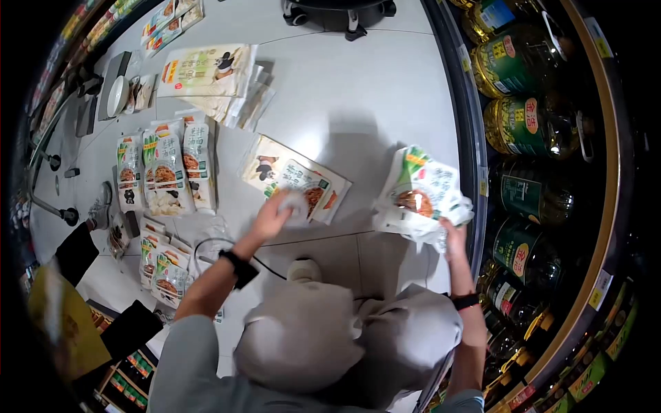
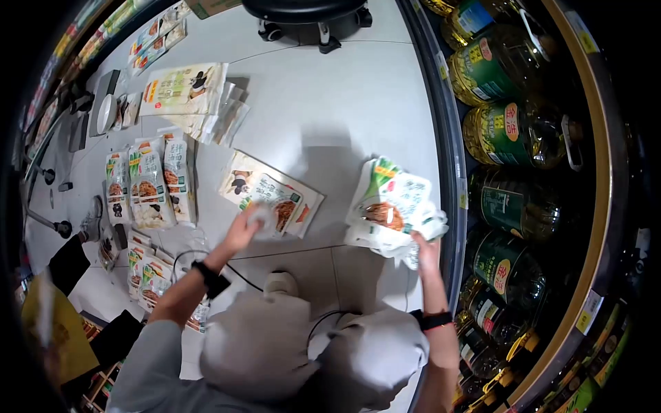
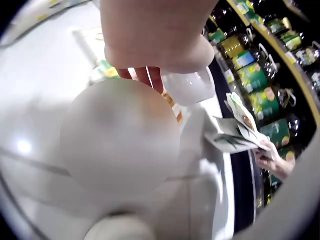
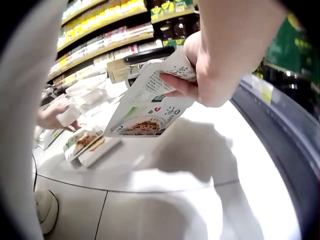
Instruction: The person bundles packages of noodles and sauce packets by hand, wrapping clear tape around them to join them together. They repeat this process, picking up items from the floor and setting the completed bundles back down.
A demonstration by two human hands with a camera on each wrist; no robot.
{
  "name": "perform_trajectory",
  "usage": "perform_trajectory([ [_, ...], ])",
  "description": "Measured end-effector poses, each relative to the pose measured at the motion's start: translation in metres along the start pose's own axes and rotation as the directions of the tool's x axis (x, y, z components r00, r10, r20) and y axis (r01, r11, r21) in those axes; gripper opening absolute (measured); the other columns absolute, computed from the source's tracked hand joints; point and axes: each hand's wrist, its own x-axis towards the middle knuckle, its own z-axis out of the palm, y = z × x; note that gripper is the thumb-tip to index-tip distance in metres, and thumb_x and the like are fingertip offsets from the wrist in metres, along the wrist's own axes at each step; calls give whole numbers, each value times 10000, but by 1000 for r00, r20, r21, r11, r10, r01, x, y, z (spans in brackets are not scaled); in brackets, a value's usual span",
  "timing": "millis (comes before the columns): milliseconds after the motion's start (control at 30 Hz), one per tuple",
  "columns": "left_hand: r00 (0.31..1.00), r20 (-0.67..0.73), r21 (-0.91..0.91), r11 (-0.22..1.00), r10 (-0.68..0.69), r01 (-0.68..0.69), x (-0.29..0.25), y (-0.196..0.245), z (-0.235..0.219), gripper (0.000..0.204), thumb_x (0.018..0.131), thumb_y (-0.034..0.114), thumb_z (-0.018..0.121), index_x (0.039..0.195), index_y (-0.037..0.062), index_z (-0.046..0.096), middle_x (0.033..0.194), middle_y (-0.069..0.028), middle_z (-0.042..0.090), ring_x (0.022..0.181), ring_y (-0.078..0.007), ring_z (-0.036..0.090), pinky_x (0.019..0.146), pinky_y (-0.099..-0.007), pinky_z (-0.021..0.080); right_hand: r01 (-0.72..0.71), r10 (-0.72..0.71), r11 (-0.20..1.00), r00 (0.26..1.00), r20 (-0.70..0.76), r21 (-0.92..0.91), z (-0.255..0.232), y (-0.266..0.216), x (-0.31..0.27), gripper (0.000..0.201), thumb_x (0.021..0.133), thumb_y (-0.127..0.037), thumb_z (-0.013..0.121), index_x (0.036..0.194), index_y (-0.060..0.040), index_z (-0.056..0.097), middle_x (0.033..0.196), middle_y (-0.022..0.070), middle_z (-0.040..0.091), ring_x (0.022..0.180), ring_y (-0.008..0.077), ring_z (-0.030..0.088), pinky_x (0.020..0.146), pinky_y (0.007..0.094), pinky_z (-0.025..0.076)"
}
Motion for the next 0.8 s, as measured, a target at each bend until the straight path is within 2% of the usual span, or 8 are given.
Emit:
perform_trajectory([
  [67, 941, 222, -14, 964, -256, 266, -76, -14, 3, 478, 812, 206, 558, 1231, -7, 470, 1169, -248, 535, 1111, -368, 499, 939, -397, 392, -98, 90, 991, 992, 85, 94, -2, 43, 16, 501, 760, -35, 613, 1228, 29, 446, 1130, 121, 567, 1005, 217, 554, 880, 323, 429],
  [100, 820, 316, 111, 877, -477, 467, -109, 24, -13, 460, 864, 221, 531, 1257, -3, 446, 1007, -167, 581, 963, -209, 575, 794, -310, 463, -148, 139, 986, 985, 99, 81, -3, 57, 20, 489, 766, -37, 614, 1224, 26, 454, 1126, 117, 571, 1004, 216, 555, 879, 324, 429],
  [133, 725, 430, 140, 833, -539, 536, -148, 30, -12, 456, 862, 219, 532, 1252, -2, 451, 1006, -165, 582, 959, -209, 576, 789, -310, 465, -196, 187, 978, 975, 117, 66, -1, 71, 26, 477, 772, -39, 616, 1219, 24, 462, 1121, 112, 576, 1004, 216, 556, 879, 325, 430],
  [233, 375, 773, 100, 682, -512, 725, -291, 52, 4, 444, 853, 215, 537, 1235, 1, 464, 1003, -158, 586, 946, -207, 579, 774, -309, 471, -98, 98, 995, 995, 3, 12, -1, 119, 33, 438, 803, -68, 627, 1205, 22, 476, 1117, 103, 575, 988, 199, 553, 867, 327, 427],
  [300, 250, 831, 70, 539, -497, 839, -364, 87, 15, 435, 848, 213, 540, 1224, 4, 473, 1001, -153, 589, 937, -205, 581, 764, -309, 475, -114, 114, 989, 993, 9, 99, 9, 136, 28, 419, 822, -71, 622, 1204, 17, 473, 1122, 98, 566, 985, 201, 551, 855, 323, 432],
  [600, 191, 787, -106, 176, -586, 979, -524, 201, 85, 399, 824, 201, 554, 1173, 14, 514, 991, -132, 600, 898, -199, 590, 718, -306, 494, -102, 83, 991, 976, 202, 89, 6, 138, 43, 407, 830, -79, 634, 1198, 12, 484, 1101, 93, 572, 938, 200, 572, 812, 321, 458],
  [667, 157, 795, -121, 101, -586, 988, -552, 225, 100, 391, 818, 198, 557, 1162, 16, 523, 989, -127, 603, 889, -198, 592, 708, -306, 498, -48, 62, 996, 981, 185, -80, -3, 142, 50, 413, 840, -69, 616, 1214, 23, 467, 1108, 98, 573, 953, 202, 571, 812, 326, 463],
  [800, 98, 802, -119, 3, -589, 993, -595, 251, 117, 375, 808, 193, 563, 1140, 20, 541, 984, -118, 608, 872, -195, 596, 688, -304, 506, -10, -3, 997, 984, 179, 71, 8, 145, 48, 406, 838, -80, 626, 1199, 30, 476, 1098, 98, 578, 943, 198, 573, 803, 330, 464],
])
